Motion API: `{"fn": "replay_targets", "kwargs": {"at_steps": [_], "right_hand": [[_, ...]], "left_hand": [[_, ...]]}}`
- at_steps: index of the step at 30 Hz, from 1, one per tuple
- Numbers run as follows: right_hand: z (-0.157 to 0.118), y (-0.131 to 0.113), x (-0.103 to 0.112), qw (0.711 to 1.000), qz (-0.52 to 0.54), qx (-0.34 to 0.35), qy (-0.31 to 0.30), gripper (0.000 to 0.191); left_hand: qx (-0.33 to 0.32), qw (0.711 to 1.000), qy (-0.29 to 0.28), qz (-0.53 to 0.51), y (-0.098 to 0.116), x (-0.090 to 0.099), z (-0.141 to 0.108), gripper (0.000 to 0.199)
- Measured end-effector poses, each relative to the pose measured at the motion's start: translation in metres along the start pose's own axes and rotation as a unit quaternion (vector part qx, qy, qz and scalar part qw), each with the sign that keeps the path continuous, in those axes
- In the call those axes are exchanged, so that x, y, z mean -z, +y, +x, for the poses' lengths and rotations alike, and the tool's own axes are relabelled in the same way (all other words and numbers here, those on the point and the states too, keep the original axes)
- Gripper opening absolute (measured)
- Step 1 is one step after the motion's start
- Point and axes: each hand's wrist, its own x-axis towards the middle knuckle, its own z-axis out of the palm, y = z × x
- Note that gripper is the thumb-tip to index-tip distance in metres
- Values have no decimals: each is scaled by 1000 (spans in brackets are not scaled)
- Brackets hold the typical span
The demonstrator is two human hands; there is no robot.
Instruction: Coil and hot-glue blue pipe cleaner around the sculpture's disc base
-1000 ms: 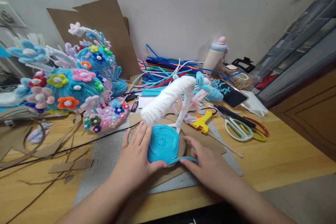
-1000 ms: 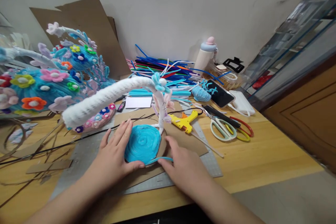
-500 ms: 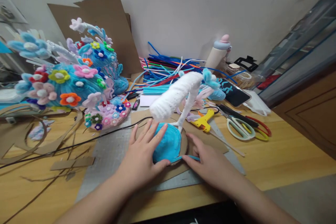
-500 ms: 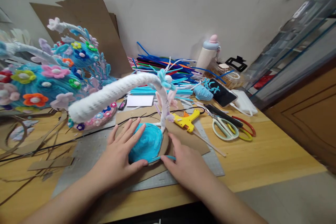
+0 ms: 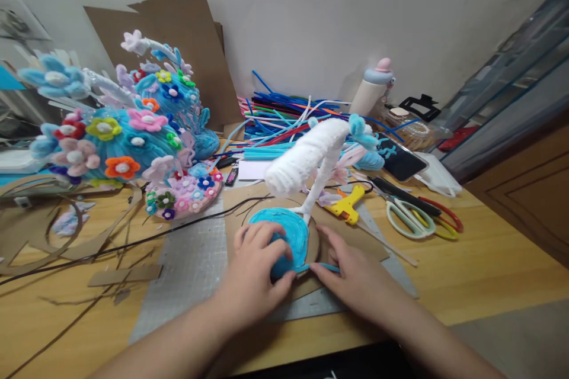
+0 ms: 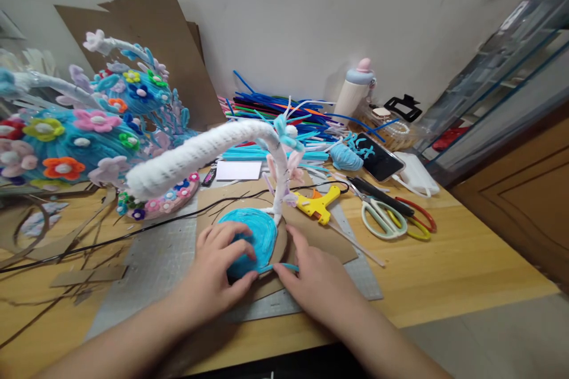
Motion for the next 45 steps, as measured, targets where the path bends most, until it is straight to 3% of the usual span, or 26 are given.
{"fn": "replay_targets", "kwargs": {"at_steps": [2,6,9,21,27,31,33,35,37,39,41,45], "right_hand": [[-1,-2,1,1000,1,3,11,65],[-4,-5,4,999,23,38,17,23],[-7,-6,6,996,53,67,15,9],[-27,-13,-4,985,129,114,-31,21],[-38,-25,-8,965,184,136,-126,19],[-40,-25,3,961,109,205,-152,15],[-37,-18,13,959,59,253,-109,16],[-27,-3,25,968,59,243,24,22],[-11,16,36,961,54,164,215,33],[10,36,46,951,-25,62,301,29],[31,54,54,952,-121,25,281,27],[63,74,62,948,-209,105,216,43]], "left_hand": [[-11,1000,0,-10,3,0,0,7],[-2,999,26,-20,7,-4,0,9],[12,999,32,-28,8,-8,0,9],[51,997,54,-23,12,-11,1,9],[48,997,54,-16,14,-11,1,9],[45,998,48,-17,13,-9,1,9],[45,998,46,-17,13,-9,1,9],[44,998,46,-16,13,-9,1,9],[41,998,48,-18,13,-9,1,9],[38,998,49,-20,12,-10,1,9],[38,998,50,-21,12,-11,1,9],[39,998,48,-18,11,-10,1,9]]}}
